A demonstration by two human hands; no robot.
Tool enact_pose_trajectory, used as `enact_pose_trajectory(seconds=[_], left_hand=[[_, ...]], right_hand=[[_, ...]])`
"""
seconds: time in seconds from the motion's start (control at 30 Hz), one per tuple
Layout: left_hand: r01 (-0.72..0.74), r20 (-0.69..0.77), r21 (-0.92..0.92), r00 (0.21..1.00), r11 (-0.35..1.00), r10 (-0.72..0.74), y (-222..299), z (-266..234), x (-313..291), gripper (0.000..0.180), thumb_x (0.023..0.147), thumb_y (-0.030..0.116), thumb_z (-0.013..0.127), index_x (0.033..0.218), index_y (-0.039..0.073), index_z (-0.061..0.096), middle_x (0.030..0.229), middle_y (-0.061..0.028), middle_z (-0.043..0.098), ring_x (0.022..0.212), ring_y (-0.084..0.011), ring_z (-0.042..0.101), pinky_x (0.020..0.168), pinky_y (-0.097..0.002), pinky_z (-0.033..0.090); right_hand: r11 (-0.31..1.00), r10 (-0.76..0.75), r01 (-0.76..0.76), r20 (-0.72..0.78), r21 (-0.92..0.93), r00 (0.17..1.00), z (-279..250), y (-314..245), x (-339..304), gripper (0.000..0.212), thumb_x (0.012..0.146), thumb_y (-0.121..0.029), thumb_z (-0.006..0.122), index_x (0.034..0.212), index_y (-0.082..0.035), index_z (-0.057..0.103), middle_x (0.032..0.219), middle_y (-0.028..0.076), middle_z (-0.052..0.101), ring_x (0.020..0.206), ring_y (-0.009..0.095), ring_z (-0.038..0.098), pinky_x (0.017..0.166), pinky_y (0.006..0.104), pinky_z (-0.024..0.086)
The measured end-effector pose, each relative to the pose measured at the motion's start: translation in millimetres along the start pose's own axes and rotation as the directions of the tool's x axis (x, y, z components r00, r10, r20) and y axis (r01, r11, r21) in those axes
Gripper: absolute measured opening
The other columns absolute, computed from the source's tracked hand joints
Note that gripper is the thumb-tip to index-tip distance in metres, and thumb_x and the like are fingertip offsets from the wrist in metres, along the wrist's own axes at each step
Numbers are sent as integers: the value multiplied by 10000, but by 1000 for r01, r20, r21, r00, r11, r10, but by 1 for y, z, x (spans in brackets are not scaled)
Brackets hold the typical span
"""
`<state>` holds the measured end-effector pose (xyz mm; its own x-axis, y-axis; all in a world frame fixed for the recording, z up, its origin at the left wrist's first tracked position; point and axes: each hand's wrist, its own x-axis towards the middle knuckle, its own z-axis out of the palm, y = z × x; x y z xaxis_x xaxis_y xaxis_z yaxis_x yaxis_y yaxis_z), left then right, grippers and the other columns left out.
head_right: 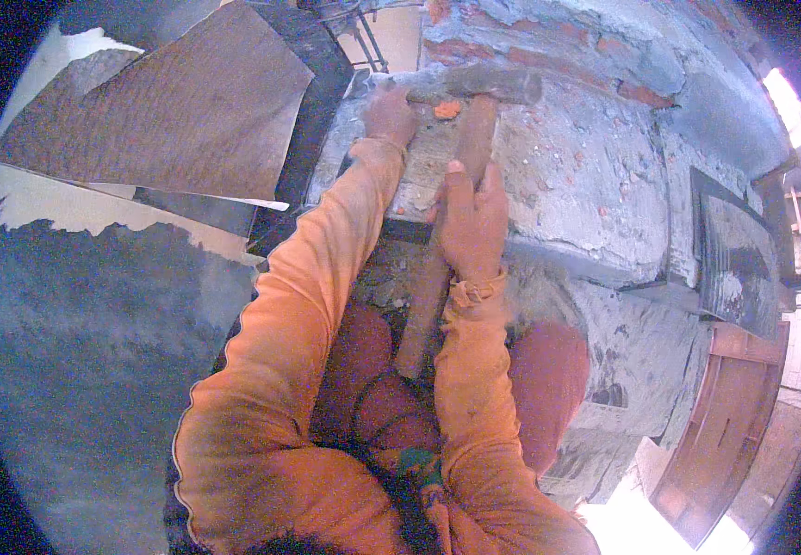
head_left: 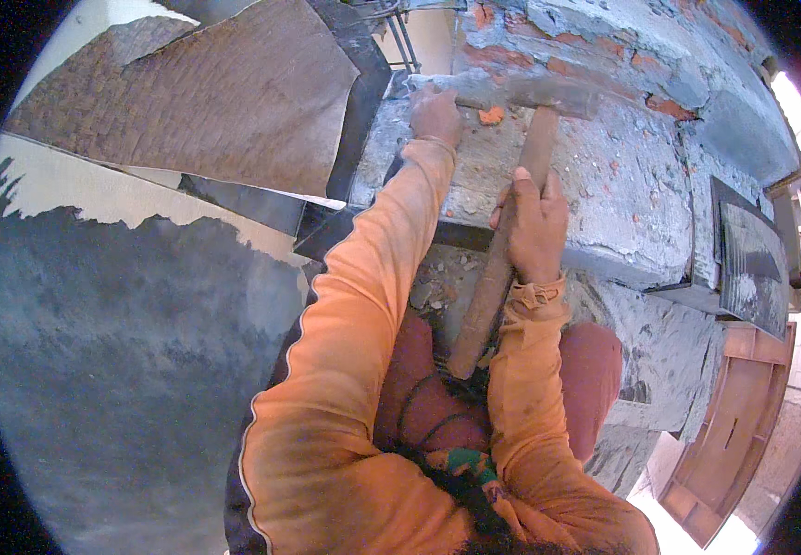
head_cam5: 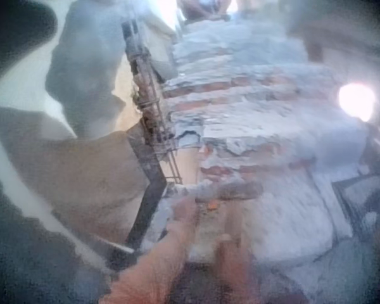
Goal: The person uses a hammer and a chisel-like tool to break apart sections of concrete and brick stairs, prying loose fragments and striking the masonry to dismantle the structure.
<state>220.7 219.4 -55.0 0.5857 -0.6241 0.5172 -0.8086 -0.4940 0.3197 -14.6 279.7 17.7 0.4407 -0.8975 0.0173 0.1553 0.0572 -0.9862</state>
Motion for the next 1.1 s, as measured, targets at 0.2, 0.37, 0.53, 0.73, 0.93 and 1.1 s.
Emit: enact_pose_trajectory(seconds=[0.2,0.37,0.53,0.73,0.93,1.1], left_hand=[[0,-57,-46,998,999,-3,0,5,-4,203,764,129,557,901,127,707,1004,-172,589,988,-380,550,811,-465,476],[79,58,-94,996,992,-74,7,0,-2,205,775,125,556,921,111,699,1073,-182,571,1021,-382,544,833,-469,473],[38,-42,10,998,999,-38,-5,1,0,243,744,178,608,967,114,682,1058,-167,589,971,-357,584,827,-445,484],[79,110,-63,991,995,-72,4,-5,-5,243,750,153,597,969,102,688,1095,-206,565,1014,-391,551,857,-468,463],[14,9,41,1000,999,-15,4,-2,2,256,748,182,607,979,99,678,1069,-202,582,993,-387,564,842,-455,473],[112,181,-16,978,994,-107,-2,-3,6,280,720,163,624,987,98,677,1092,-206,567,1024,-378,551,854,-450,467]], right_hand=[[983,-129,154,-224,100,966,24,7,-2,251,952,-278,470,876,-39,471,624,70,551,494,167,562,454,301,440],[972,-63,46,-69,-229,996,23,80,23,265,962,-278,435,870,-32,467,648,93,566,492,188,564,481,321,456],[934,-52,104,-159,341,986,19,22,-5,277,943,-281,468,895,-9,487,679,116,574,509,191,567,498,352,481],[990,133,-136,45,50,990,32,43,14,234,960,-251,449,868,-36,453,632,77,545,479,175,556,451,311,449],[901,-117,230,-305,368,945,34,25,-10,266,939,-268,495,938,-8,437,605,82,530,479,183,545,425,343,452],[930,293,-301,68,213,954,37,56,12,272,943,-258,492,988,0,419,642,97,544,479,199,548,414,354,450]])
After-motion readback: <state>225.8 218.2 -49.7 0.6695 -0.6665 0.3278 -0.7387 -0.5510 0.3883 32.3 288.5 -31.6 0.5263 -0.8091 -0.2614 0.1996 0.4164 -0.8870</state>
